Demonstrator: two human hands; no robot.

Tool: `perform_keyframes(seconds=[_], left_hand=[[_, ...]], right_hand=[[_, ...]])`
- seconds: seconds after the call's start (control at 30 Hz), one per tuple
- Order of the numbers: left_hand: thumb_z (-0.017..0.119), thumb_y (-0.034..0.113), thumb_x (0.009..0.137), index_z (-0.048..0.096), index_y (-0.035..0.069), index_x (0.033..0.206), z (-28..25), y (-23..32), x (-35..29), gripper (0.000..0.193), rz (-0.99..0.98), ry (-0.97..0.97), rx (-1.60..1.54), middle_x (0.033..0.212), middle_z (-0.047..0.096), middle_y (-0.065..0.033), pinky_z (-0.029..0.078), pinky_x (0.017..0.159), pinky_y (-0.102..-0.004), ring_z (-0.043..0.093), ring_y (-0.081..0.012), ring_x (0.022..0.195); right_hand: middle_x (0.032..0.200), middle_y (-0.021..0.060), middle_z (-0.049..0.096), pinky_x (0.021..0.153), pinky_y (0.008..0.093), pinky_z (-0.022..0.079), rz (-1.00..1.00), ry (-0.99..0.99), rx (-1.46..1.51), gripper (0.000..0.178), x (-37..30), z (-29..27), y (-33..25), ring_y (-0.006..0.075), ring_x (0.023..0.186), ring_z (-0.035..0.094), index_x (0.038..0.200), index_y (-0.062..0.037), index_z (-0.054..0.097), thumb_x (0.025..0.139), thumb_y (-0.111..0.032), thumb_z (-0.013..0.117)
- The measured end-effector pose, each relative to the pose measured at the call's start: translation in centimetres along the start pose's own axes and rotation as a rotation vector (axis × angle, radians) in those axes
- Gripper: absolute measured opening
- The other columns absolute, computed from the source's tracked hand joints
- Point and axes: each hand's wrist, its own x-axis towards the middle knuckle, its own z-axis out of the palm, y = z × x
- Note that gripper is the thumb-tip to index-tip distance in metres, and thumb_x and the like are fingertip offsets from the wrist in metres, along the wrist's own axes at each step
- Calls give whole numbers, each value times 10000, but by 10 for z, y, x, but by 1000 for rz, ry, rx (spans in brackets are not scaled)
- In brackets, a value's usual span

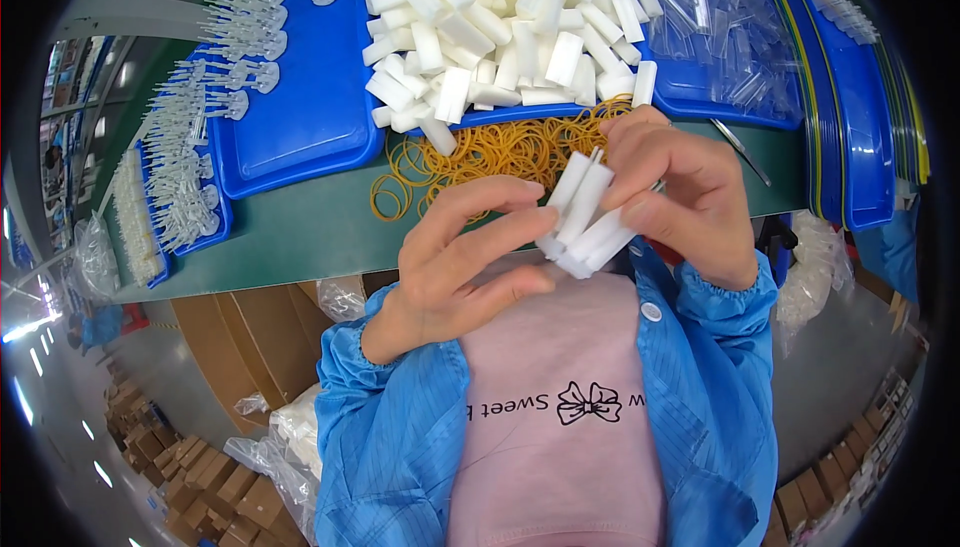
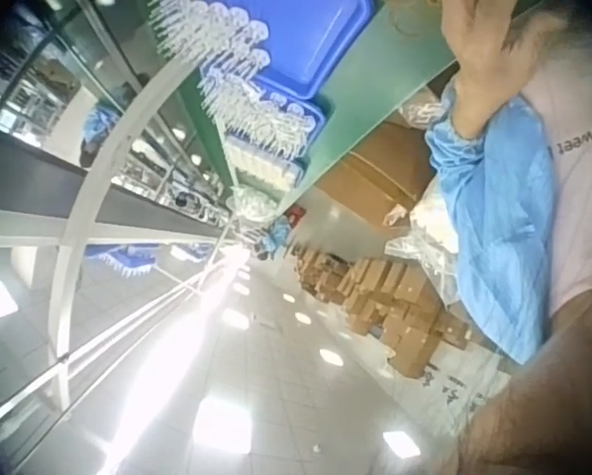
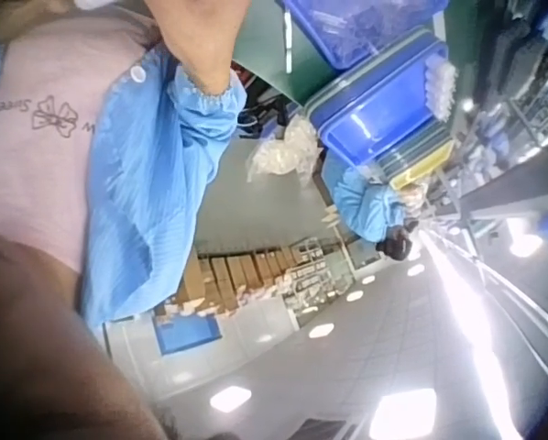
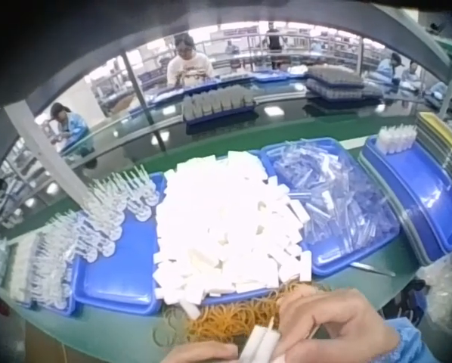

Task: The person assembles parts by mounting foam pieces onto a multi-pronged plastic base, fitting clear plastic sleeves over them, securing the bundle with a rubber band, and adjusting the components with tweezers before placing the completed unit on a tray.

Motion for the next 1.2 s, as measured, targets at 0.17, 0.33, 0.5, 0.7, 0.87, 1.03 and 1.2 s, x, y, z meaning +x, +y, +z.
perform_keyframes(seconds=[0.17,0.33,0.5,0.7,0.87,1.03,1.2], left_hand=[[765,32,607,659,5,1011,-2,-1,5,419,-3,-29,-30,980,619,-142,507,677,-296,616,-241,819],[718,-57,630,661,1,972,0,-1,8,351,-16,47,-10,912,640,-131,511,663,-296,630,-244,781],[678,-94,669,658,-12,929,0,-1,8,274,-93,112,0,881,647,-140,512,663,-297,638,-255,759],[725,126,752,582,-23,1091,2,-4,3,397,-256,73,-300,997,609,-137,495,752,-306,612,-213,857],[787,222,710,436,13,1246,8,-2,-2,673,-415,15,-551,1128,515,-100,470,852,-307,562,-181,981],[796,114,690,448,20,1224,12,-5,-3,644,-442,139,-627,1118,512,-85,469,870,-310,554,-169,1002],[802,89,664,478,2,1232,11,-9,1,659,-397,89,-507,1124,498,-88,466,888,-302,536,-175,1040]], right_hand=[[781,52,614,735,285,402,19,21,13,84,-1,1,1,153,771,514,809,-17,650,762,-78,685],[764,40,615,741,300,397,-60,32,-127,81,1,4,0,171,757,515,796,-26,654,748,-79,693],[742,34,619,743,314,402,-112,74,-251,89,3,7,-3,188,755,520,776,-41,665,718,-87,713],[737,32,620,757,323,405,-147,145,-264,99,2,6,-6,187,767,524,783,-42,670,709,-84,719],[754,40,612,752,326,402,-164,162,-362,136,2,15,-9,199,774,523,786,-51,674,677,-103,737],[806,54,586,758,339,391,-246,110,-630,225,5,14,-12,211,778,523,817,-64,688,622,-156,752],[786,42,531,748,350,373,-303,68,-588,293,7,13,-9,211,737,491,859,-72,702,605,-209,755]])
